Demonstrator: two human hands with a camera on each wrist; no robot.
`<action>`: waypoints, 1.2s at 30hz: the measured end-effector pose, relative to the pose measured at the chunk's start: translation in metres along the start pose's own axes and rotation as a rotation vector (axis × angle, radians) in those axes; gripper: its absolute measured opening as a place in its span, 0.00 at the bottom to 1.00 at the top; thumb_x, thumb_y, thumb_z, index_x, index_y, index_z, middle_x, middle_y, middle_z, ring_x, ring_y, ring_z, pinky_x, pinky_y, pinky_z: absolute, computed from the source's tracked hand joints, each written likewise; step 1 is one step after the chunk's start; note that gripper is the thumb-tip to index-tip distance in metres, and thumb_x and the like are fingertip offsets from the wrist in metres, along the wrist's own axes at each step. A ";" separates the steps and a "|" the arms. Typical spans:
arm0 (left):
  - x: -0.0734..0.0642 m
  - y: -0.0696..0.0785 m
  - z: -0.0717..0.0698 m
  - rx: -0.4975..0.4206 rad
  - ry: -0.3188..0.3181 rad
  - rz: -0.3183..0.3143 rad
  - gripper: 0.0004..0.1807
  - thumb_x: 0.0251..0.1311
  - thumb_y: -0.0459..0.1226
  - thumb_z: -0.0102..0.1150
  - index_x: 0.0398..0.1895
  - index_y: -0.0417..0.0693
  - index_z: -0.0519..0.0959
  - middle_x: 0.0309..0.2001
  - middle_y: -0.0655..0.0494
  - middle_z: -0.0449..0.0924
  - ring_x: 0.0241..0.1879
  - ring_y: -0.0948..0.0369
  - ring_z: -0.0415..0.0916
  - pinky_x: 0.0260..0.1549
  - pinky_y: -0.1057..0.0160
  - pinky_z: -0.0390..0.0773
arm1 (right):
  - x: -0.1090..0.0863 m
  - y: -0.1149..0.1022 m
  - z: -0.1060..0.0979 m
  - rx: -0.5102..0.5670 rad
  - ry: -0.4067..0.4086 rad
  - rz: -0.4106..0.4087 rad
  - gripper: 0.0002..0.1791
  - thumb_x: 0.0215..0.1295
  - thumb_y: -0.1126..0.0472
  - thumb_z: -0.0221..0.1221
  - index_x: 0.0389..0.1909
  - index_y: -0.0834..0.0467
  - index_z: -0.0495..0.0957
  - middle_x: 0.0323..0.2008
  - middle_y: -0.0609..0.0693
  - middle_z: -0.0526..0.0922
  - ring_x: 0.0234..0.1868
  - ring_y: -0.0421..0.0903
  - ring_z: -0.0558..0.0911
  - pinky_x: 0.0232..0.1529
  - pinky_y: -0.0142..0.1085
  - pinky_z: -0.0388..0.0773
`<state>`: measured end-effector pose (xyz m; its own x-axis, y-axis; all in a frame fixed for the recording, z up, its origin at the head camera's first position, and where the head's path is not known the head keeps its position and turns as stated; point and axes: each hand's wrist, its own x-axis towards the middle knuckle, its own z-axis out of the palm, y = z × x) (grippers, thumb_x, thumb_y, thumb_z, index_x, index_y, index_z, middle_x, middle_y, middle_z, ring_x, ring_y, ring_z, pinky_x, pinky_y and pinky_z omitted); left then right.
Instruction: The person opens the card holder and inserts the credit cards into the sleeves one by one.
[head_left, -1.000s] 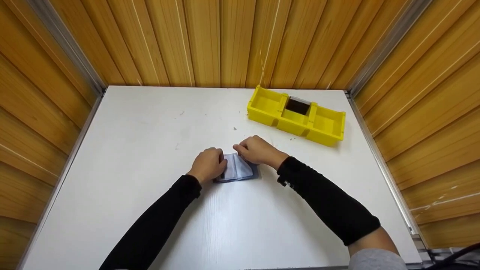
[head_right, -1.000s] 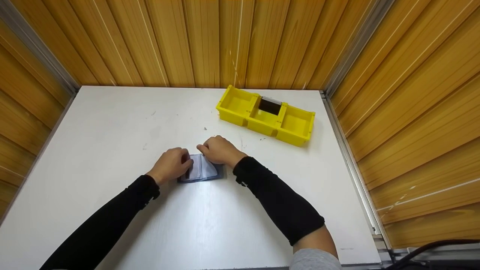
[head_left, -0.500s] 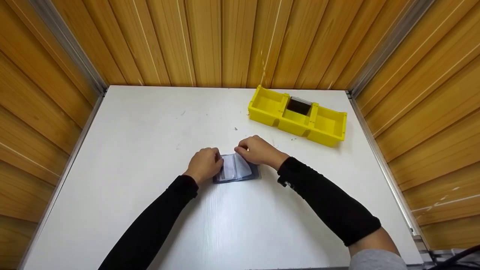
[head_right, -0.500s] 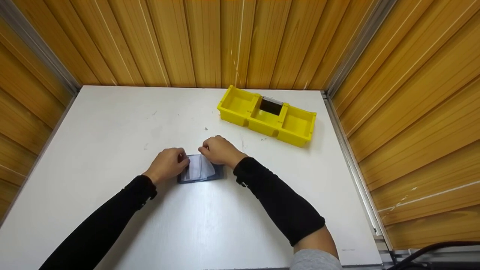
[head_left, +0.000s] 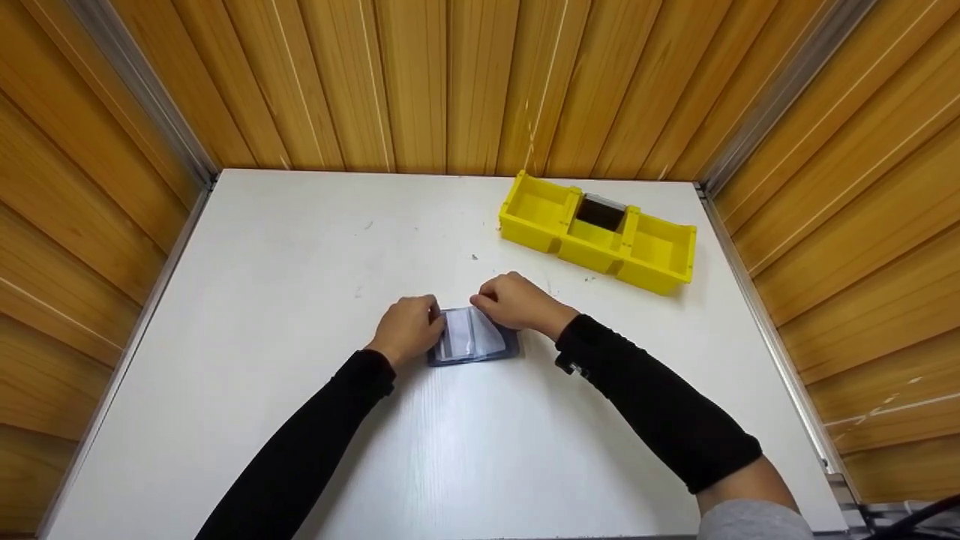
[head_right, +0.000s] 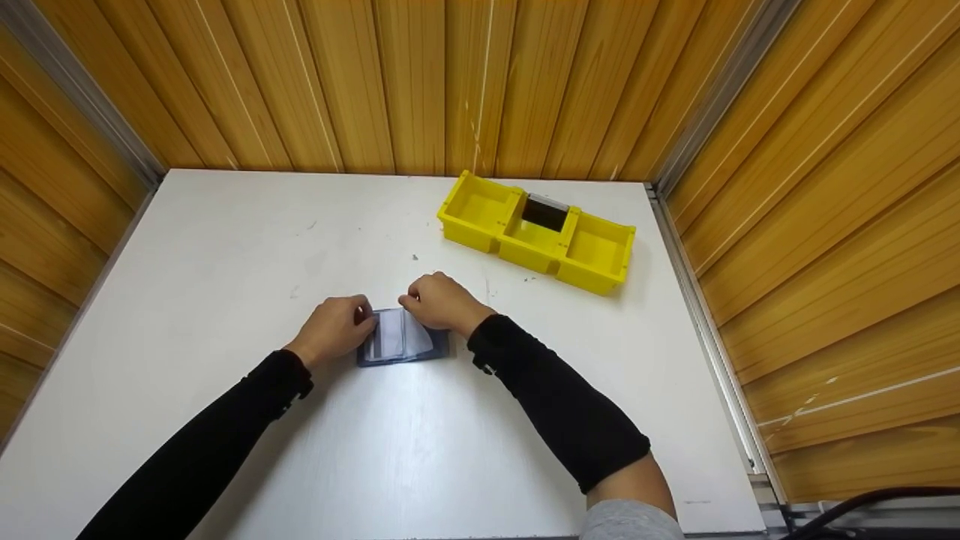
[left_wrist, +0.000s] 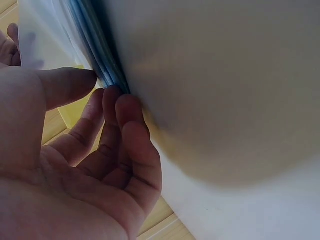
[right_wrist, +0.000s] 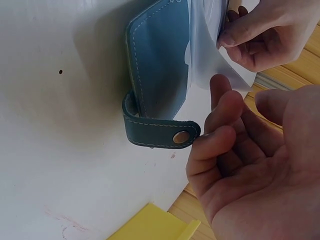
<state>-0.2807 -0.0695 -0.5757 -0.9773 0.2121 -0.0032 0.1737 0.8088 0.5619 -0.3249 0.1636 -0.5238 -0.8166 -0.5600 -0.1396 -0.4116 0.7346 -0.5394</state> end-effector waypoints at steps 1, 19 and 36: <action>0.000 0.000 0.000 0.000 -0.002 0.001 0.08 0.73 0.39 0.65 0.38 0.44 0.84 0.29 0.53 0.84 0.30 0.57 0.78 0.35 0.55 0.79 | 0.000 0.000 0.000 0.002 -0.001 -0.003 0.20 0.83 0.51 0.58 0.41 0.61 0.91 0.27 0.46 0.83 0.29 0.40 0.76 0.33 0.33 0.71; 0.000 0.000 0.000 0.005 -0.002 -0.003 0.07 0.73 0.37 0.65 0.44 0.43 0.86 0.33 0.50 0.87 0.33 0.55 0.79 0.40 0.52 0.83 | 0.001 -0.005 -0.002 -0.022 -0.030 -0.012 0.14 0.78 0.55 0.60 0.42 0.59 0.92 0.31 0.48 0.87 0.33 0.43 0.79 0.37 0.34 0.74; -0.001 0.000 0.000 -0.047 -0.020 -0.027 0.07 0.74 0.37 0.65 0.45 0.42 0.87 0.33 0.52 0.85 0.33 0.56 0.78 0.37 0.55 0.80 | 0.002 -0.005 -0.004 -0.069 -0.021 0.031 0.14 0.76 0.56 0.62 0.39 0.60 0.91 0.32 0.51 0.89 0.35 0.45 0.80 0.40 0.37 0.78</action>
<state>-0.2801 -0.0695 -0.5756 -0.9789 0.2015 -0.0349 0.1409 0.7880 0.5993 -0.3258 0.1604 -0.5182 -0.8209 -0.5441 -0.1733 -0.4139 0.7761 -0.4758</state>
